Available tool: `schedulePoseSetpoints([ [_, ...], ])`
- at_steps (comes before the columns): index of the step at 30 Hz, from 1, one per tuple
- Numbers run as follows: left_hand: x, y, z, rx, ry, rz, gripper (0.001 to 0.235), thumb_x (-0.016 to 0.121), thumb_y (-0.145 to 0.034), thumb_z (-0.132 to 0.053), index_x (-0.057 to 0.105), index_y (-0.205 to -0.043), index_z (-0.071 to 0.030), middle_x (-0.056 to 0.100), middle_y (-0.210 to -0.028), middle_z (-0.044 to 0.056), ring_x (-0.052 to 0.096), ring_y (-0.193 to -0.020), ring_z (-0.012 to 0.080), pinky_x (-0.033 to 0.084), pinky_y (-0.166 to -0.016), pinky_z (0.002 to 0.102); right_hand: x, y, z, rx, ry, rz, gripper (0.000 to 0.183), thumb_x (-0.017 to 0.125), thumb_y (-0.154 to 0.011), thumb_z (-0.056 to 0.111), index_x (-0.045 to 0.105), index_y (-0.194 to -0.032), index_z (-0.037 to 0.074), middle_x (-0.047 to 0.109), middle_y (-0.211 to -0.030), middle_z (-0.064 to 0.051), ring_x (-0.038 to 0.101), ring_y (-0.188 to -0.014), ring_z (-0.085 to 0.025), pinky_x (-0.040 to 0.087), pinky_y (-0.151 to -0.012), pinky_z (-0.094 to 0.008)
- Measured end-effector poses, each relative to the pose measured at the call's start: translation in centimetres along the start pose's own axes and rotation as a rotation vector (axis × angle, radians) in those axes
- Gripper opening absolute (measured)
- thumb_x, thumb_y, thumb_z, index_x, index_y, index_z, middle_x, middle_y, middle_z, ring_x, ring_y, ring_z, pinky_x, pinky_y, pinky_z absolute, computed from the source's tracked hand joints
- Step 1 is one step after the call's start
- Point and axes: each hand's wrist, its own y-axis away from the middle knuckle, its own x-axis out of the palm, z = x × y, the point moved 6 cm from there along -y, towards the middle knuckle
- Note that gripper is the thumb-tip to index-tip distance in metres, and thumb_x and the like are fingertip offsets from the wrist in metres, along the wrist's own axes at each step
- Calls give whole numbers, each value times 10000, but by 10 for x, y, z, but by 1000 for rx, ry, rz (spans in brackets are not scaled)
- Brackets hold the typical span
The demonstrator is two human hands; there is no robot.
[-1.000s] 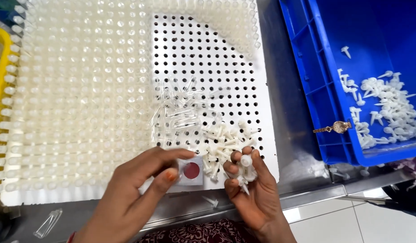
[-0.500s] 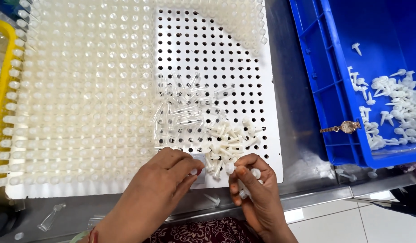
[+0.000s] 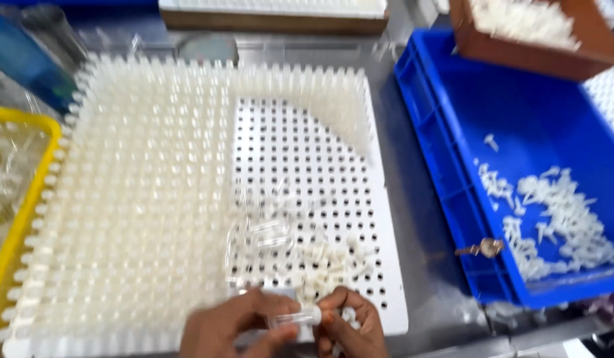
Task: The person picks small white plastic caps and clear plastic tube parts from a blue bin, presses each cap onto a tube part by hand at the workbench, and places the assembled units into a perforated white tray, repeating the assembly cycle continuously.
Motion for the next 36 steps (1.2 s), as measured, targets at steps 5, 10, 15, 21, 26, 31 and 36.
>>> schedulePoseSetpoints([
  [5, 20, -30, -41, -294, -479, 219, 288, 813, -815, -357, 775, -1001, -140, 763, -771, 20, 736, -697, 90, 616, -706, 281, -31, -26, -1, -87, 35, 210, 270, 848, -879, 149, 659, -908, -41, 690, -712, -125, 574, -545, -134, 433, -483, -248],
  [10, 1, -154, -77, 6, -550, 178, 104, 723, -872, -236, 724, -925, -147, 779, -828, -14, 725, -719, 117, 581, -687, 318, -42, -47, -5, -35, -204, 8, 315, 720, -932, 245, 609, -1126, 23, 635, -844, -124, 551, -563, -156, 434, -426, -268],
  [15, -47, -272, -78, 533, -1129, -335, 228, 802, -841, -229, 669, -994, -124, 735, -842, 56, 666, -842, 300, 502, -749, 473, -54, -50, 5, 114, -500, 7, 432, 540, -932, 324, 540, -1323, 139, 589, -1036, -121, 555, -671, -193, 462, -432, -283],
  [21, -56, -326, -31, 330, -1346, -251, 243, 830, -789, -248, 693, -962, -148, 727, -812, 54, 651, -930, 288, 467, -856, 473, -75, -47, -30, 155, -650, 209, 396, 407, -976, 220, 504, -1352, 144, 573, -1070, -101, 487, -688, -175, 485, -542, -248],
  [26, -17, -272, -81, 544, -1249, -311, 258, 841, -792, -337, 721, -880, -126, 733, -811, 49, 660, -917, 314, 486, -785, 468, -72, -32, -42, 171, -656, 215, 287, 475, -1082, 337, 514, -1294, 147, 578, -980, -62, 454, -664, -155, 447, -502, -242],
  [31, 43, -219, -25, 167, -1227, 310, 191, 836, -761, -311, 740, -826, -160, 718, -830, 49, 683, -876, 278, 549, -761, 446, -16, -9, 24, 156, -508, -129, 374, 575, -952, 291, 579, -1301, 157, 587, -913, -47, 507, -637, -145, 435, -422, -224],
  [36, 42, -154, -55, 299, -1124, 273, 117, 776, -784, -195, 731, -876, -139, 730, -851, 39, 680, -905, 261, 549, -763, 426, 0, 9, 37, 214, -450, -367, 405, 606, -885, 261, 609, -1260, 108, 597, -938, -41, 574, -718, -131, 509, -504, -213],
])
